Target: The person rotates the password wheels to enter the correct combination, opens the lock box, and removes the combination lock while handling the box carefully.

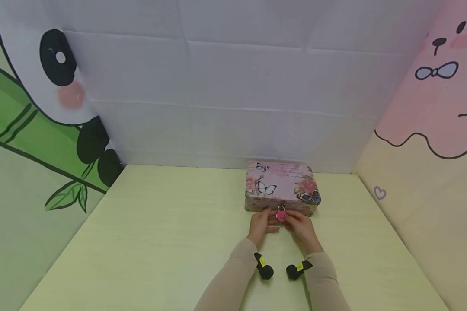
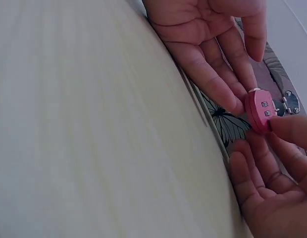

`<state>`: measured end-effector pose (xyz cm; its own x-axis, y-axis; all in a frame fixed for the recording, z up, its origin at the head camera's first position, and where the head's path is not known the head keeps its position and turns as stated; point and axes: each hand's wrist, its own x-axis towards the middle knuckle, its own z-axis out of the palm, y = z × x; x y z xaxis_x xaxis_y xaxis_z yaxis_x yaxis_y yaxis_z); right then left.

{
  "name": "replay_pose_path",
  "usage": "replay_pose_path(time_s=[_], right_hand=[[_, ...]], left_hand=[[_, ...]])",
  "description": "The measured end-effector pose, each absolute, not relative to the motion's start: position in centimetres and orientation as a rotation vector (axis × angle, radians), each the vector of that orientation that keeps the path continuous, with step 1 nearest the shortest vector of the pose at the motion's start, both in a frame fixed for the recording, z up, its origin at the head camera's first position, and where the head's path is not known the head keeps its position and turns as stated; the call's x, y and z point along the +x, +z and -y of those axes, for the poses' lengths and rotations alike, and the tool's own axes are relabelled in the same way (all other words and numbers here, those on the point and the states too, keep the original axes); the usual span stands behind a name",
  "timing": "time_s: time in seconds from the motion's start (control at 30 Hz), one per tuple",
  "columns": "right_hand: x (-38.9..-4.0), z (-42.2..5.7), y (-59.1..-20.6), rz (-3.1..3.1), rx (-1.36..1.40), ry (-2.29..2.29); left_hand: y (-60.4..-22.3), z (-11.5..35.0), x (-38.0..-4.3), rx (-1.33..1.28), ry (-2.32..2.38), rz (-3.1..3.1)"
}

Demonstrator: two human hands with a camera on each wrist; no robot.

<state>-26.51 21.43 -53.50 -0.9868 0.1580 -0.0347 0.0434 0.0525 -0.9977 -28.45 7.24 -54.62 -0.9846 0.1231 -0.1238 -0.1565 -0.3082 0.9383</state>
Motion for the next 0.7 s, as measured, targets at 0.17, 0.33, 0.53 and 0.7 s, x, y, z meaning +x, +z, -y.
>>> replay_pose_path(time_s=[0.17,0.33,0.53,0.7], right_hand=[[-26.4,-21.3,-53.3,2.240,-0.227,2.043],[-26.3,-21.1,-52.9,2.230,-0.218,2.043],[-26.4,-21.0,-52.8,2.214,-0.241,2.045],[-26.4,-21.1,-53.0,2.230,-0.255,2.032]], left_hand=[[-54.9,-7.0,-28.7,-0.029,2.403,-1.676],[-55.0,-6.6,-28.7,0.016,2.425,-1.635],[-55.1,-6.4,-28.8,0.054,2.411,-1.619],[-55.0,-6.2,-28.7,0.040,2.371,-1.599]])
